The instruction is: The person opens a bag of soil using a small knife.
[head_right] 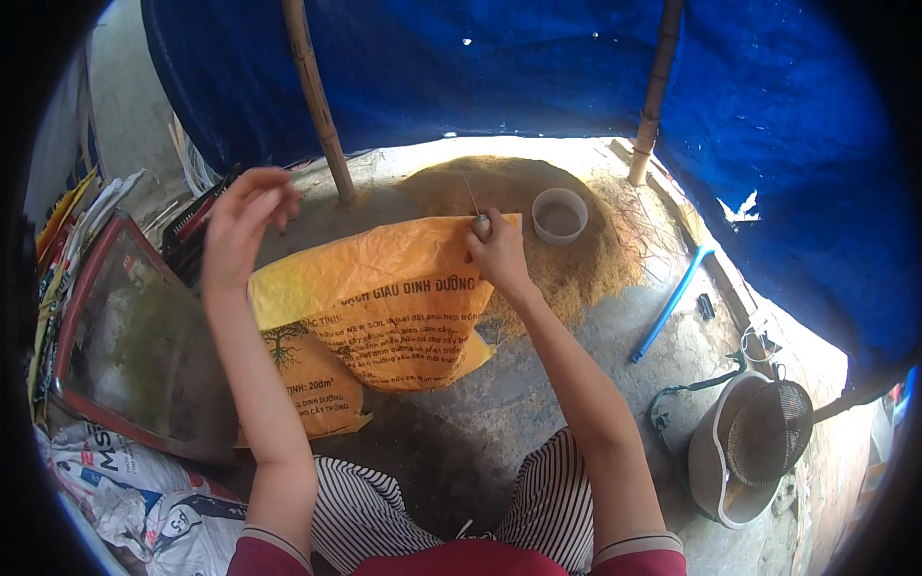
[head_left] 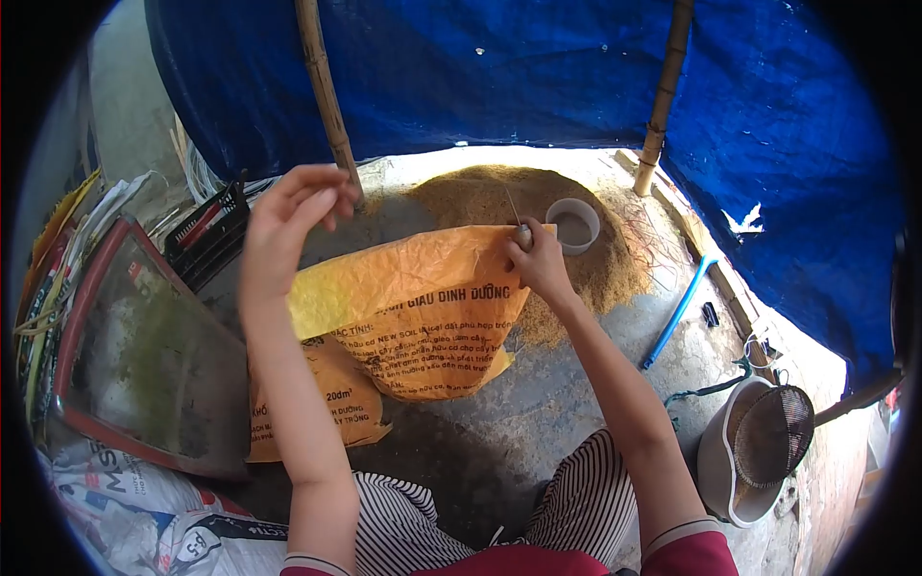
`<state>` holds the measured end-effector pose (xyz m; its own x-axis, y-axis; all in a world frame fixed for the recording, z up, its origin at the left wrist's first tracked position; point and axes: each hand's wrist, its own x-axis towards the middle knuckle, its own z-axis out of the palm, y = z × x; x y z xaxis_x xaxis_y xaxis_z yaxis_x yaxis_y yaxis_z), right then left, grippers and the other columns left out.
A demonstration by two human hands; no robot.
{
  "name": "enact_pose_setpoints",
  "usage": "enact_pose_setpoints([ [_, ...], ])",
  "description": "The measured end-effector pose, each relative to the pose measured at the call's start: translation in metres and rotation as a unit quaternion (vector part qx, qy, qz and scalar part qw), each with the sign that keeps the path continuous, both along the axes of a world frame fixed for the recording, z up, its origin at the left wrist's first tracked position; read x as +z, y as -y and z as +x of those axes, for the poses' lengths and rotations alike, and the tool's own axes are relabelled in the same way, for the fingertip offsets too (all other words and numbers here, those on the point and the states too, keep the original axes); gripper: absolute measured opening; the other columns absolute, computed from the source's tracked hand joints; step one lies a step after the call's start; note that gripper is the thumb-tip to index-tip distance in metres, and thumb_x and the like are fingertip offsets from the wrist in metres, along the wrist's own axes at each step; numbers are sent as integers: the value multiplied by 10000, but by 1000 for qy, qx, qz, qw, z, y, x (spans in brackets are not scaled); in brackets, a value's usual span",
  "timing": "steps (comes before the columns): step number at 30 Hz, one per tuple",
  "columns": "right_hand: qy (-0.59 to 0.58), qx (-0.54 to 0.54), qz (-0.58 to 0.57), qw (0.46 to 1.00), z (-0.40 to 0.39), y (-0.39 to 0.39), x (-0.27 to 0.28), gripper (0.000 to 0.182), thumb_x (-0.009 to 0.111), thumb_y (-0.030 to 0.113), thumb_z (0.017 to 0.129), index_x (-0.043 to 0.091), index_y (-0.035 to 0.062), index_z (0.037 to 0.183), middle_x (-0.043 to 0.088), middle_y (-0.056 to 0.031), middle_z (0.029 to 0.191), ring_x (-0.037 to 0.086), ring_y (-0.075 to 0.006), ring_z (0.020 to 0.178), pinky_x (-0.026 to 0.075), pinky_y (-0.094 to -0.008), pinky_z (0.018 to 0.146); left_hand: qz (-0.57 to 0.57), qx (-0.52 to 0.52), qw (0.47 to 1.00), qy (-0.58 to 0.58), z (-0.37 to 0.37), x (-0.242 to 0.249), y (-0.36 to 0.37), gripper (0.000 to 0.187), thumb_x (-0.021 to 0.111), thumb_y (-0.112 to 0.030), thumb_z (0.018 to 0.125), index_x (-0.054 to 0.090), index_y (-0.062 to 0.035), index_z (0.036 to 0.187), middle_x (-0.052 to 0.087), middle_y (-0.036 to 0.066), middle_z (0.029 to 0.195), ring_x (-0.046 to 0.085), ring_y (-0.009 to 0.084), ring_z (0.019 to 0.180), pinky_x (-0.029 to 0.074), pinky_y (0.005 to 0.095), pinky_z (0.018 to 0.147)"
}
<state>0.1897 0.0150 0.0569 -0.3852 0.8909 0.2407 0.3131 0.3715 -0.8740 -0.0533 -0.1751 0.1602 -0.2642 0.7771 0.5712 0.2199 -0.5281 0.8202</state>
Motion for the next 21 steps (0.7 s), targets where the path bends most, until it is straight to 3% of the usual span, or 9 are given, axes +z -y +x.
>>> enact_pose_setpoints([
  [2,38,2,125,991,1,-8,-6,212,587,136,851,538,-32,971,617,-131,721,662,-206,616,505,-322,432,-29,120,992,-24,17,-20,-39,185,606,-110,863,642,-23,1023,681,79,970,631,152,915,495,273,794],
  [4,26,22,114,993,6,-4,1,211,599,143,847,534,-30,949,616,-136,721,662,-211,618,507,-325,436,-79,76,989,-104,32,-34,-63,241,605,-183,883,640,-58,1086,672,32,1037,596,109,814,459,246,691],
  [5,15,41,96,994,9,-2,4,212,611,151,843,531,-27,927,616,-141,720,662,-216,621,508,-329,440,-77,72,989,-105,33,-39,-76,241,605,-183,883,640,-58,1086,672,32,1037,596,109,814,459,246,691],
  [7,20,47,61,997,15,2,10,220,616,163,843,530,-25,918,613,-152,722,656,-236,619,502,-341,474,-150,1,960,-238,33,-42,-106,284,567,-216,914,627,-63,1146,668,46,1057,605,111,807,477,261,719],
  [8,24,59,28,998,16,3,11,229,622,176,842,528,-22,909,610,-163,723,649,-255,617,495,-353,508,-152,1,959,-239,34,-42,-119,284,567,-216,914,627,-63,1146,668,46,1057,605,111,807,477,261,719],
  [10,17,66,55,996,15,-7,-2,233,622,183,843,526,-20,906,605,-176,730,640,-284,638,485,-368,549,-341,-64,899,-268,39,-38,-140,329,520,-263,944,610,-73,1197,659,61,1086,614,119,878,484,285,797],
  [14,9,57,109,992,13,-3,-4,234,618,190,844,523,-15,907,592,-199,738,611,-346,706,459,-405,627,-382,-156,858,-306,37,-68,-168,407,472,-388,966,640,-74,1162,643,73,1124,612,135,870,502,285,757],
  [19,6,50,91,995,13,0,-1,233,615,190,843,526,-14,910,590,-208,748,593,-367,712,446,-422,627,-499,-88,804,-311,40,-61,-159,475,517,-461,931,653,-56,1140,675,68,1015,607,137,848,488,291,767],
  [21,-15,48,116,992,11,-4,-6,239,630,182,849,505,-21,834,562,-148,655,577,-235,590,447,-360,545,-457,-67,820,-339,21,-62,-155,415,588,-417,902,685,-34,1030,667,45,857,588,115,771,479,281,681],
])
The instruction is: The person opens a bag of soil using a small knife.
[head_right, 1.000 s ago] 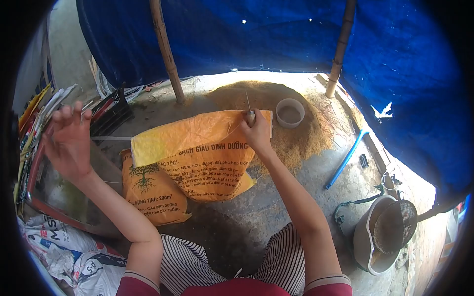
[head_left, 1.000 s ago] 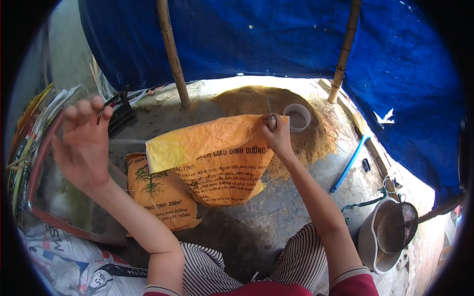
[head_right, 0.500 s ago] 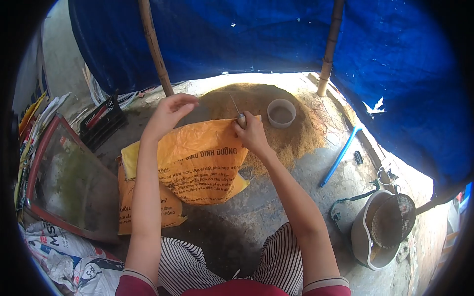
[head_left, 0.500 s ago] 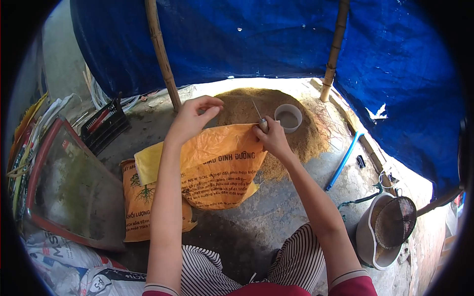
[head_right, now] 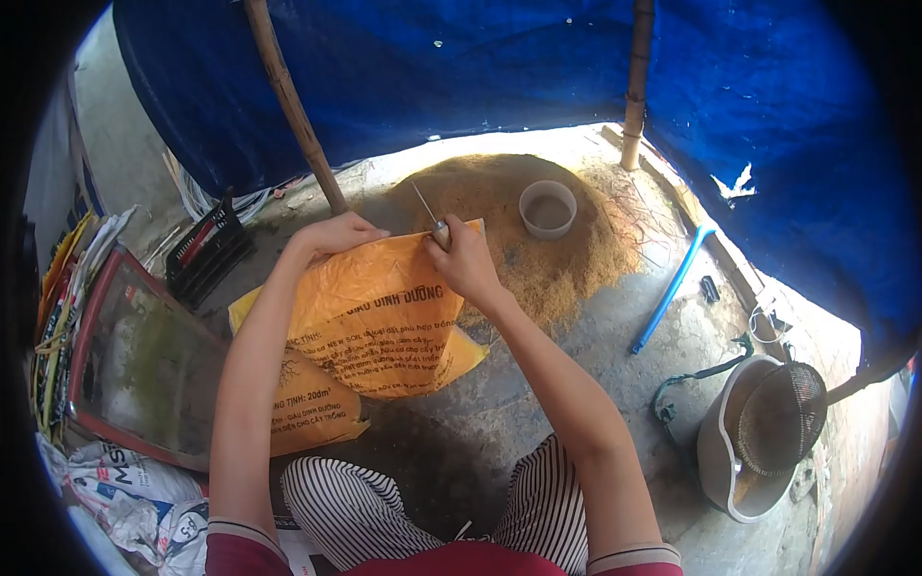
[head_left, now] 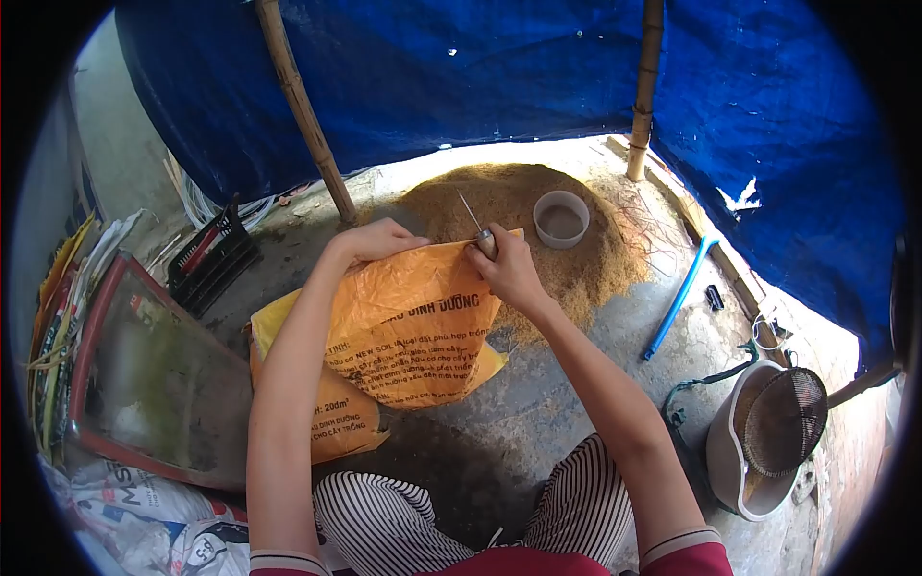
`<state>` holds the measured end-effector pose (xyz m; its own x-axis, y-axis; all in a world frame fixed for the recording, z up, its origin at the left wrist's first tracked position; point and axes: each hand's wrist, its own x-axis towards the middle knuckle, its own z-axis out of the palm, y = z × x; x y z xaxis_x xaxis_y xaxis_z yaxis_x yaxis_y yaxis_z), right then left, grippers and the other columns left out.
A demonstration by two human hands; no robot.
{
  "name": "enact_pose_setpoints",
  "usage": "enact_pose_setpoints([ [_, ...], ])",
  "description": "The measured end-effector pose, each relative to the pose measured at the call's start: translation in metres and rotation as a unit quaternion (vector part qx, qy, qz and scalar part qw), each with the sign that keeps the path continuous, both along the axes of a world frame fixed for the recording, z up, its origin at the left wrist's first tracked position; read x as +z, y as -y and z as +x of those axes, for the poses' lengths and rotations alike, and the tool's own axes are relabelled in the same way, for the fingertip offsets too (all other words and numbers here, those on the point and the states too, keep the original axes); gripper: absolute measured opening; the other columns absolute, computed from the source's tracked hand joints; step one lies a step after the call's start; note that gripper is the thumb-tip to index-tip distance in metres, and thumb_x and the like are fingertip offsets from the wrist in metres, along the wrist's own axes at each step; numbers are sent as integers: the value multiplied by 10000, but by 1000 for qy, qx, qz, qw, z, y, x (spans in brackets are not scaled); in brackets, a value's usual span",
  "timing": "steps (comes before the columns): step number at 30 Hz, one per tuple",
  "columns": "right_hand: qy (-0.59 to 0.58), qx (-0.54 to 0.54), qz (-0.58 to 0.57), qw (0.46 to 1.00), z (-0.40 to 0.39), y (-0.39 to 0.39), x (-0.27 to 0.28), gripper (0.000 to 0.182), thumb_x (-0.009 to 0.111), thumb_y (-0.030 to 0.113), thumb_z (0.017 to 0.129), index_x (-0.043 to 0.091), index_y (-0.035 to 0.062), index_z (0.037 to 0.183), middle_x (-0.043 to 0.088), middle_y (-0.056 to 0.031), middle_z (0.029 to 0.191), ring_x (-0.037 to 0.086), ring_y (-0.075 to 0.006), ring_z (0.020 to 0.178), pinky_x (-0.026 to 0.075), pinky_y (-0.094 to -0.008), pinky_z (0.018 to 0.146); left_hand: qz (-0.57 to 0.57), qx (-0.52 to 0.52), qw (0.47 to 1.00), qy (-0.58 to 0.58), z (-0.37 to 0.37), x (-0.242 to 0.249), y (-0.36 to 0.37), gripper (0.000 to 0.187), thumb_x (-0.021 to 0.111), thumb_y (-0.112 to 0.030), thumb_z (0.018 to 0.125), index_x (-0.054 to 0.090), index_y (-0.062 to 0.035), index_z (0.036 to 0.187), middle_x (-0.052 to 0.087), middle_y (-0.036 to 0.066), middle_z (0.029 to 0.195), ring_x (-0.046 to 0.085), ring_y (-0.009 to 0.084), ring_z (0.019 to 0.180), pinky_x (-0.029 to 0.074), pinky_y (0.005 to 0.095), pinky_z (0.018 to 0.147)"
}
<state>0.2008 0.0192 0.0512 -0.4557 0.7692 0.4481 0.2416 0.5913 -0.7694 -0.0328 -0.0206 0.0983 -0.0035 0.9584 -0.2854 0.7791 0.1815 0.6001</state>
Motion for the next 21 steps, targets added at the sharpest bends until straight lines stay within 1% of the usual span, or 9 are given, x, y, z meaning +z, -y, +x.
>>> enact_pose_setpoints([
  [4,-4,-15,20,1000,1,2,1,241,630,182,849,505,-22,829,555,-143,647,568,-228,579,444,-371,543,44,-15,999,2,-48,2,14,329,640,-376,871,706,-58,925,621,30,737,527,111,637,427,309,588],
  [6,-16,-9,12,1000,-1,1,0,245,632,185,849,505,-23,828,552,-139,642,565,-225,577,439,-376,546,57,95,990,84,-66,7,29,255,687,-306,843,685,-50,833,526,-8,625,415,78,547,350,278,511],
  [10,-10,-18,19,1000,-3,1,-1,241,636,185,847,509,-19,826,558,-131,645,566,-210,563,443,-358,527,85,155,982,66,-132,-6,46,244,708,-286,822,686,-43,840,550,2,626,452,83,543,356,250,496],
  [13,2,-12,8,1000,-6,-1,-2,230,636,176,848,510,-15,820,564,-117,639,573,-185,548,447,-334,502,169,181,963,-104,-166,-24,57,231,719,-259,799,684,-38,856,568,4,622,502,110,566,405,268,513],
  [15,1,4,-44,999,-7,4,3,217,617,168,829,528,-23,881,580,-212,729,581,-367,693,437,-426,626,13,200,976,-89,-160,-17,69,265,712,-236,788,674,-35,957,645,53,769,608,159,720,495,315,664],
  [16,3,6,-43,999,-8,5,4,217,617,168,829,528,-23,881,580,-212,729,581,-367,693,437,-426,626,13,202,975,-87,-155,-22,72,265,712,-236,788,674,-35,957,645,53,769,608,159,720,495,315,664],
  [18,-1,-9,-37,999,-10,5,5,213,616,161,827,535,-25,889,583,-208,728,585,-353,682,441,-418,620,231,132,918,-292,-136,-32,73,333,693,-240,803,647,-44,1068,664,95,945,629,181,917,499,330,823],
  [19,0,-7,-36,999,-11,3,3,213,616,161,827,535,-25,889,583,-208,728,585,-353,682,441,-418,620,241,113,944,-196,-125,-28,64,365,694,-254,804,635,-47,1099,646,108,1023,610,196,994,485,329,864],
  [21,-11,-16,5,1000,-14,0,-3,216,628,162,847,516,-21,824,574,-107,632,587,-168,541,453,-320,484,221,68,973,16,-78,-6,51,373,690,-249,817,620,-42,1118,626,104,1080,592,177,995,472,311,866],
])
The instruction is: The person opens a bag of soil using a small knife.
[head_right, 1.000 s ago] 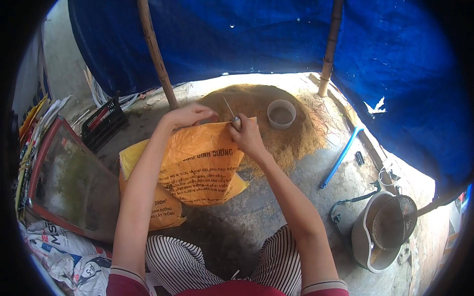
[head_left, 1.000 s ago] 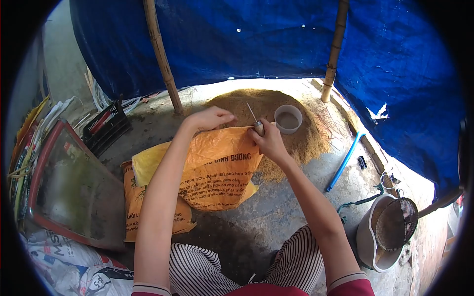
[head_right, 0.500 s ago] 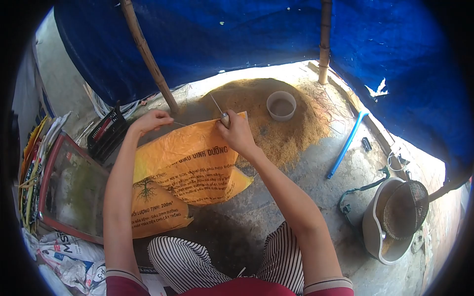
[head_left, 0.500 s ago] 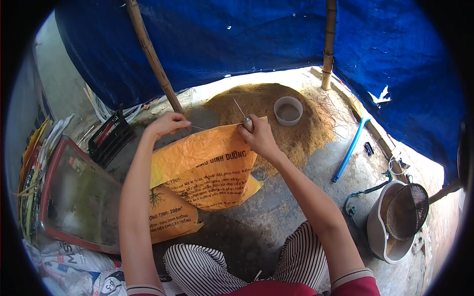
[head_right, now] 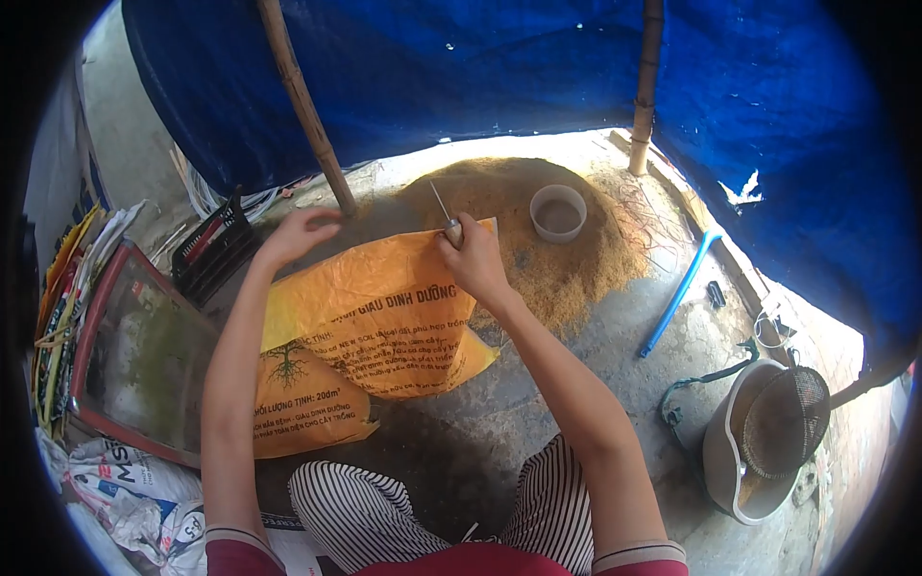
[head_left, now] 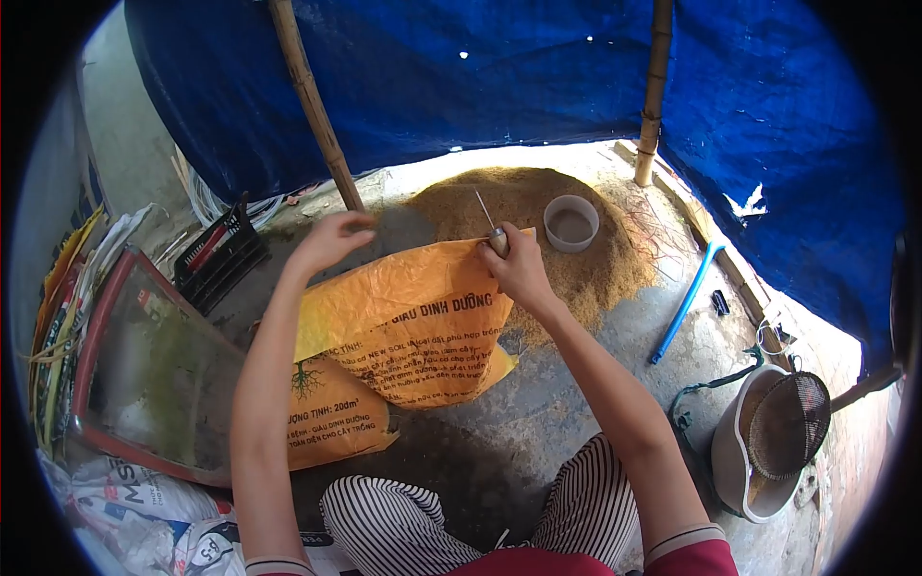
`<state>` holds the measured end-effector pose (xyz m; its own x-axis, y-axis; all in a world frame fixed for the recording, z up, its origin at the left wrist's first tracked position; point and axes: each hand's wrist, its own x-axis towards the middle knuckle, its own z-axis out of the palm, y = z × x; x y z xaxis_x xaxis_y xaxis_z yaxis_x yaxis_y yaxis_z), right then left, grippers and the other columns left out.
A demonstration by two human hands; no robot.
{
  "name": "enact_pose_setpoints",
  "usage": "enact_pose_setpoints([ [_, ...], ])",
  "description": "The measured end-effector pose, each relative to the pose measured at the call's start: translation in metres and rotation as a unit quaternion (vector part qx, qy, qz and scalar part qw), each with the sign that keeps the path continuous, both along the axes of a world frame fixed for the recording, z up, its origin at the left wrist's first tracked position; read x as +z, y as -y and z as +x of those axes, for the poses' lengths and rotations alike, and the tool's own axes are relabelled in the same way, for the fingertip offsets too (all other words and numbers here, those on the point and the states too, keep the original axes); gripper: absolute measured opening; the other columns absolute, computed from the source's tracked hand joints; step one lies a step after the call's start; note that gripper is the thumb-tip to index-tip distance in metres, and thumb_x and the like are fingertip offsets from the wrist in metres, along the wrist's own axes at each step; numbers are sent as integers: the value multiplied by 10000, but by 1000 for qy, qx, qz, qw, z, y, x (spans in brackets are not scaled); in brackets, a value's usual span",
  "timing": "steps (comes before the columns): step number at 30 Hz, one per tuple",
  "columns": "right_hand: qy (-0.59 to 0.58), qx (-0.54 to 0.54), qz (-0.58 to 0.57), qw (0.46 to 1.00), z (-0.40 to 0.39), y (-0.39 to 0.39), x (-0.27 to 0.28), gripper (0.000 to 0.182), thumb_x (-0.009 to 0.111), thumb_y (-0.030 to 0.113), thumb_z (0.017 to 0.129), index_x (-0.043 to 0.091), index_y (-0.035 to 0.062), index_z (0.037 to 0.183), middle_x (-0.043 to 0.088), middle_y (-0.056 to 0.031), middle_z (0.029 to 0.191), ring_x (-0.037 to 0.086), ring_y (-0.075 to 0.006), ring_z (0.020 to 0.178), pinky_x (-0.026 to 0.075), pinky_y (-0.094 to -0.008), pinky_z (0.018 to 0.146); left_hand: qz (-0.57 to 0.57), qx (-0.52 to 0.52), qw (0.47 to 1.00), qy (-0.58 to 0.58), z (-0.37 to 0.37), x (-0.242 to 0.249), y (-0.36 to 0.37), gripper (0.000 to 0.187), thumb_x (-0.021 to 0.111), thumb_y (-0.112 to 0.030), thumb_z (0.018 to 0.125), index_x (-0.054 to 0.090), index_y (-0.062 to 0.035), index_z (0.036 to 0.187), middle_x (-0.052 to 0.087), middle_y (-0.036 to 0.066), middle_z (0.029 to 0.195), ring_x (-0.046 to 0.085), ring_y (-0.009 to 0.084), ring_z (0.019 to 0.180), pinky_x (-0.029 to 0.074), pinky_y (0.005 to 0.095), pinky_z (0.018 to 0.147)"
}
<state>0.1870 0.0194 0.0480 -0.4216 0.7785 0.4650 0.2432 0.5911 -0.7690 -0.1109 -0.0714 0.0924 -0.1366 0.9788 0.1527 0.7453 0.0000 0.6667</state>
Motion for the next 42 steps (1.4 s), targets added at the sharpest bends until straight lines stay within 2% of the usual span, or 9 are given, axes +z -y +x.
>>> enact_pose_setpoints([
  [1,2,4,1,1000,0,3,3,216,628,162,847,516,-21,824,574,-107,632,587,-168,541,453,-320,484,-20,-51,993,108,26,9,-4,347,684,-231,829,617,-34,1107,623,86,1059,592,143,920,474,295,826],
  [3,13,-2,-67,998,3,10,14,217,617,161,821,544,-26,904,599,-203,742,601,-334,679,452,-411,618,1,-58,993,107,70,19,-7,312,718,-248,789,629,-35,998,607,84,970,569,172,920,452,316,842],
  [4,13,-2,-65,998,2,8,14,217,617,161,821,544,-26,904,599,-203,742,601,-334,679,452,-411,618,3,-58,992,108,89,25,-3,312,718,-248,789,629,-35,998,607,84,970,569,172,920,452,316,842],
  [6,-3,-10,-59,998,3,5,7,219,618,161,819,546,-29,901,601,-206,746,599,-345,682,453,-412,623,65,6,986,-151,123,30,9,320,762,-265,727,617,-23,880,554,89,959,508,230,999,395,363,903],
  [12,-4,-20,-43,999,-1,2,4,213,623,160,813,547,-28,876,593,-216,726,586,-367,680,449,-416,624,255,123,869,-406,167,-37,20,346,795,-244,644,619,-6,823,470,135,1107,386,299,1152,279,479,984],
  [18,-16,-9,-66,998,0,5,7,215,627,162,810,538,-31,843,586,-215,711,581,-362,661,442,-418,614,331,130,858,-371,143,-45,20,169,730,-154,692,629,-24,733,510,119,1168,387,320,1187,277,488,985],
  [23,4,3,-65,998,1,7,10,206,626,161,817,534,-10,886,602,-197,732,605,-360,701,461,-418,628,331,100,900,-265,124,-39,23,88,673,-95,722,612,-31,718,579,110,1007,514,276,1022,352,424,923],
  [29,93,-19,7,995,2,10,10,230,639,182,818,524,43,961,633,-179,799,614,-376,783,473,-457,671,283,119,934,-184,113,-37,23,88,662,-84,731,592,-30,729,590,74,850,573,257,846,404,383,786],
  [42,134,-67,64,987,3,12,14,265,673,217,793,520,62,942,637,-169,775,614,-381,770,468,-474,650,240,79,964,-79,93,-24,33,132,688,-63,699,591,25,711,603,112,837,601,280,802,461,345,766],
])
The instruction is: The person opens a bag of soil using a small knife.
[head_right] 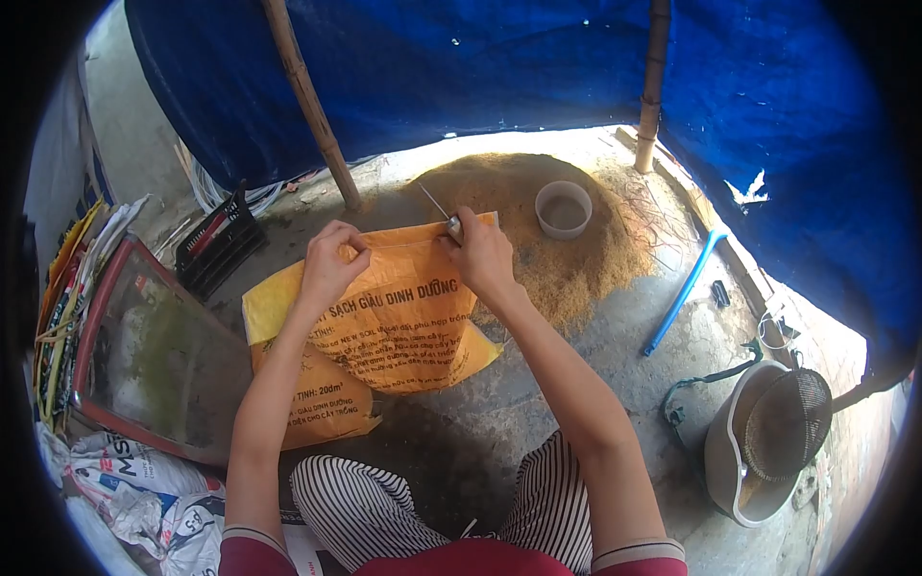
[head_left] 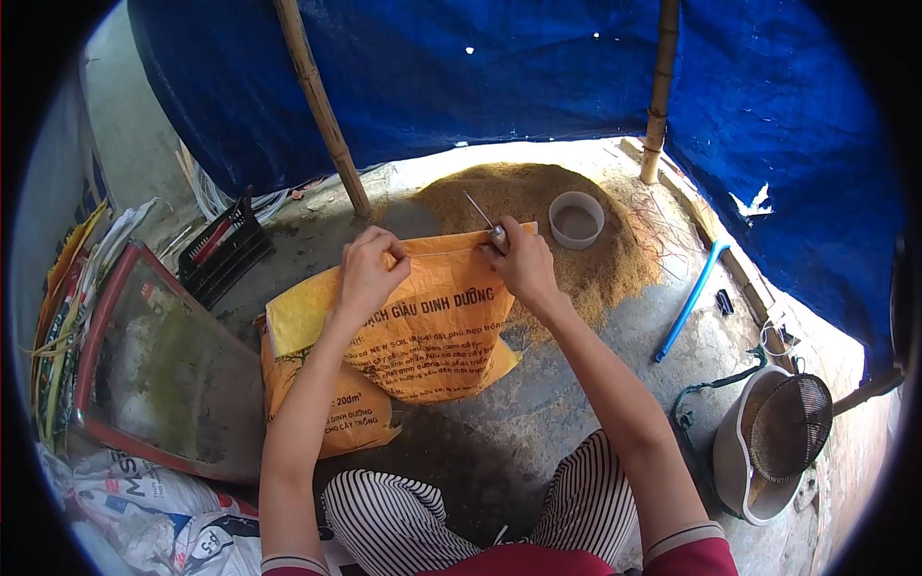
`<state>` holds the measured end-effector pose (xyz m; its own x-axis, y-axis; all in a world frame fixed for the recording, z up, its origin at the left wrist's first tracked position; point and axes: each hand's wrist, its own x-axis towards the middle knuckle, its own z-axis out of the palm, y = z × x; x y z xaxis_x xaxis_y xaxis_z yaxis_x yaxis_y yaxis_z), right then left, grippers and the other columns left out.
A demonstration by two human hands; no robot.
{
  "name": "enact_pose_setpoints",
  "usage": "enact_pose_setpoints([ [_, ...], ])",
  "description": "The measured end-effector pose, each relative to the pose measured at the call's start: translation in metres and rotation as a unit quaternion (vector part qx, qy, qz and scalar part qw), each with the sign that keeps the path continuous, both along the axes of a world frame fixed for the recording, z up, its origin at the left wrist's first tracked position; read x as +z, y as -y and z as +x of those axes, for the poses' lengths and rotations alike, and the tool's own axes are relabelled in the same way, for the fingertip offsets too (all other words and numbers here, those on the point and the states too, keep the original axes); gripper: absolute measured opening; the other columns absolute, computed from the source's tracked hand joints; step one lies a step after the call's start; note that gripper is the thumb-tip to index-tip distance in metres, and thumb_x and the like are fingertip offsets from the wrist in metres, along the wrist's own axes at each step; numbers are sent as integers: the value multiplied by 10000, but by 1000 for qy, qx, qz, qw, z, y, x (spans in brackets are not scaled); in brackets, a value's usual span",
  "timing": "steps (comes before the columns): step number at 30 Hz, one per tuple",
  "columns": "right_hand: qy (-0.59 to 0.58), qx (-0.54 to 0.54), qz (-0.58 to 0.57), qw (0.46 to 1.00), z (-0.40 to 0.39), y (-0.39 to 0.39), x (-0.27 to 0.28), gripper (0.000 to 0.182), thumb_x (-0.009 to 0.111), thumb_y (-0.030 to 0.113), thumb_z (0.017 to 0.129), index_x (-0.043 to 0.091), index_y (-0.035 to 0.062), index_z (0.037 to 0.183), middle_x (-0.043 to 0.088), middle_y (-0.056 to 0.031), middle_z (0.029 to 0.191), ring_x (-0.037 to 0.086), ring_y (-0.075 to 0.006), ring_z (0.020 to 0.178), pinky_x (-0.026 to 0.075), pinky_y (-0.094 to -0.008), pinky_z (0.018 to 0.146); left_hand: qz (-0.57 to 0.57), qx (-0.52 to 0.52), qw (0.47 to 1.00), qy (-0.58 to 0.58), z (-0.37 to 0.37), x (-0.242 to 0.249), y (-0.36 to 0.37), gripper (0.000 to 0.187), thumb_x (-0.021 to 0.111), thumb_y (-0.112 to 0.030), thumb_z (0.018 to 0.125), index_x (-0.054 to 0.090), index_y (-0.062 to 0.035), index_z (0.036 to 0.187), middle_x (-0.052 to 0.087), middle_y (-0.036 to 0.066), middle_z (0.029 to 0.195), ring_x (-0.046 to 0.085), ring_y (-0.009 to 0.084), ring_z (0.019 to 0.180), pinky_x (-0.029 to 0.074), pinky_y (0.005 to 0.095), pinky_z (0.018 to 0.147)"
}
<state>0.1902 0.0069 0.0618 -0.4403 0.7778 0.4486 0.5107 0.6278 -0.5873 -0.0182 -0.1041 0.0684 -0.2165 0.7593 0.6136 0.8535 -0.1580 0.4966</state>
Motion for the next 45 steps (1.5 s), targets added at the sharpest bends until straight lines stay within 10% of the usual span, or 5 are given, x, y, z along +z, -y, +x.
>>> enact_pose_setpoints([
  [11,17,8,-14,1000,-1,0,2,272,670,236,794,532,51,939,639,-178,782,614,-386,771,473,-468,645,-173,-157,963,135,-9,40,-63,516,621,-470,862,582,-68,1182,638,120,1084,592,205,1023,476,358,882],
  [22,7,5,-16,1000,0,-2,1,286,669,260,796,542,46,937,639,-185,777,621,-383,770,482,-465,650,-464,-95,871,132,-23,35,-79,485,543,-488,908,702,-31,928,673,62,878,597,109,752,486,267,689],
  [31,6,-1,-17,1000,-3,-3,0,269,663,255,794,544,46,914,634,-182,771,617,-383,757,479,-463,646,-364,-162,866,301,-52,28,-55,263,633,-269,893,619,-9,933,587,-11,759,523,68,659,430,212,600],
  [39,-5,-3,-22,1000,-10,-3,-1,243,662,239,794,535,53,885,630,-181,756,615,-387,749,474,-465,640,-54,106,963,-241,35,22,-27,633,799,-462,648,483,-11,960,473,132,957,466,255,934,426,383,799],
  [45,-16,-12,-15,1000,-8,-5,-4,247,668,231,796,525,53,888,628,-177,752,612,-387,748,470,-466,638,-35,56,978,-199,24,3,-29,439,738,-233,662,489,-13,950,455,138,930,456,301,931,427,405,818],
])
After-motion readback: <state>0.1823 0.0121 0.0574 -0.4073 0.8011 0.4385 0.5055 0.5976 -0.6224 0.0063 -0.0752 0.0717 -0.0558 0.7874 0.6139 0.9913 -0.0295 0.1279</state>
